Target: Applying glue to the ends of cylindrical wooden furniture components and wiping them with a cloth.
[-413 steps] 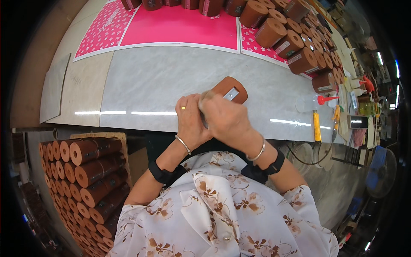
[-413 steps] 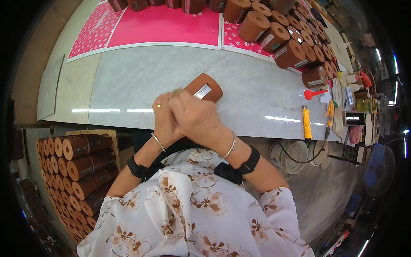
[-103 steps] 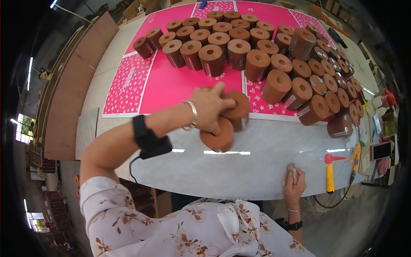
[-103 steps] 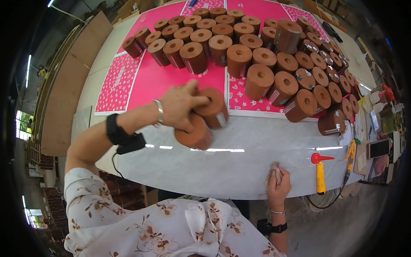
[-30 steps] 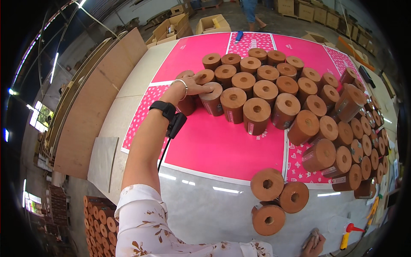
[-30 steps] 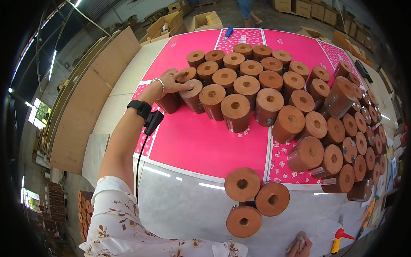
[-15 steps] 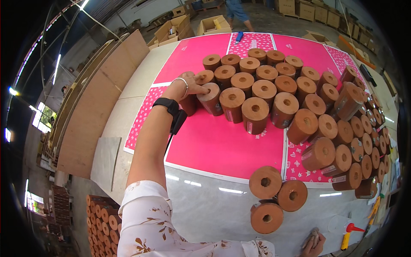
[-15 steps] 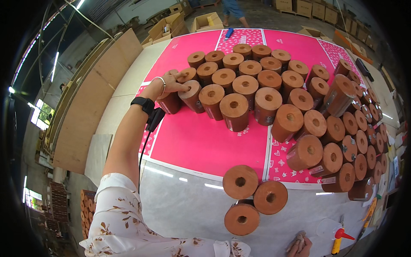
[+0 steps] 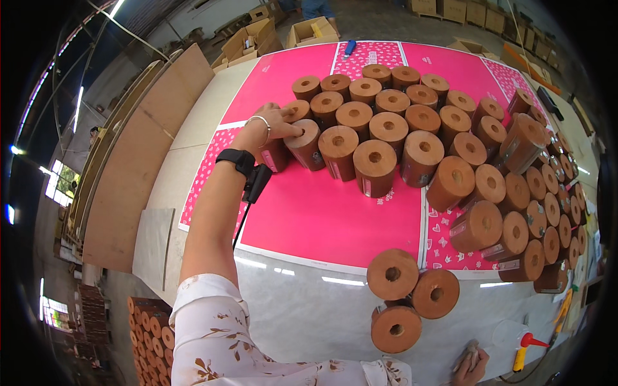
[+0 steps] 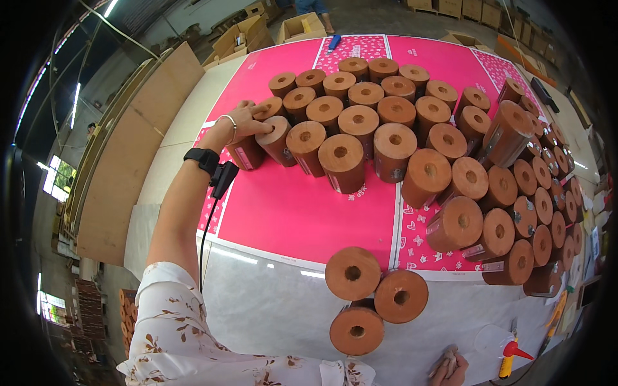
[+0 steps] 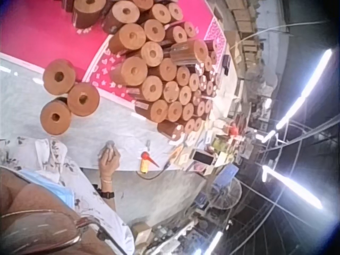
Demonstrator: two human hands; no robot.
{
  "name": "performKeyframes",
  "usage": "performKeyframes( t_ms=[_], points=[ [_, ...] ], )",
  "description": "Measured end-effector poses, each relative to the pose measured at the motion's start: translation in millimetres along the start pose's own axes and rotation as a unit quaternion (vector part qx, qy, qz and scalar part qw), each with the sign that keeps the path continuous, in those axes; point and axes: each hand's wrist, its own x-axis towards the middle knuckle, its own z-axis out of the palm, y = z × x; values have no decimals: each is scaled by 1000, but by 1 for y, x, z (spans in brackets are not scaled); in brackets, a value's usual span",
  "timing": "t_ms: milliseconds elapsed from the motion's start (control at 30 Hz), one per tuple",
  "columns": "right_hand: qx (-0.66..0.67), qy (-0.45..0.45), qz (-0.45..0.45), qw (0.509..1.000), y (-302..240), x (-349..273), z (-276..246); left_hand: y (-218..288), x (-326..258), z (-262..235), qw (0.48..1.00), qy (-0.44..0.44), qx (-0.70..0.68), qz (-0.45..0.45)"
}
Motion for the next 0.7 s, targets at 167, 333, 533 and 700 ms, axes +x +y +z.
performKeyframes(
  t_ms=[167, 333, 533, 700],
  points=[
    [26, -8, 34, 999, -18, 7, -1, -13, 7, 4, 999, 36, -22, 21],
    [-6, 14, -29, 999, -4, 5, 0, -9, 7, -11, 1000, -18, 10, 13],
    [45, -9, 55, 997, -7, -1, -2, -3, 6, -15, 995, -88, -40, -29],
    [-7, -6, -8, 1000, 6, -5, -5, -10, 15, -2, 992, -106, -53, -46]
  ],
)
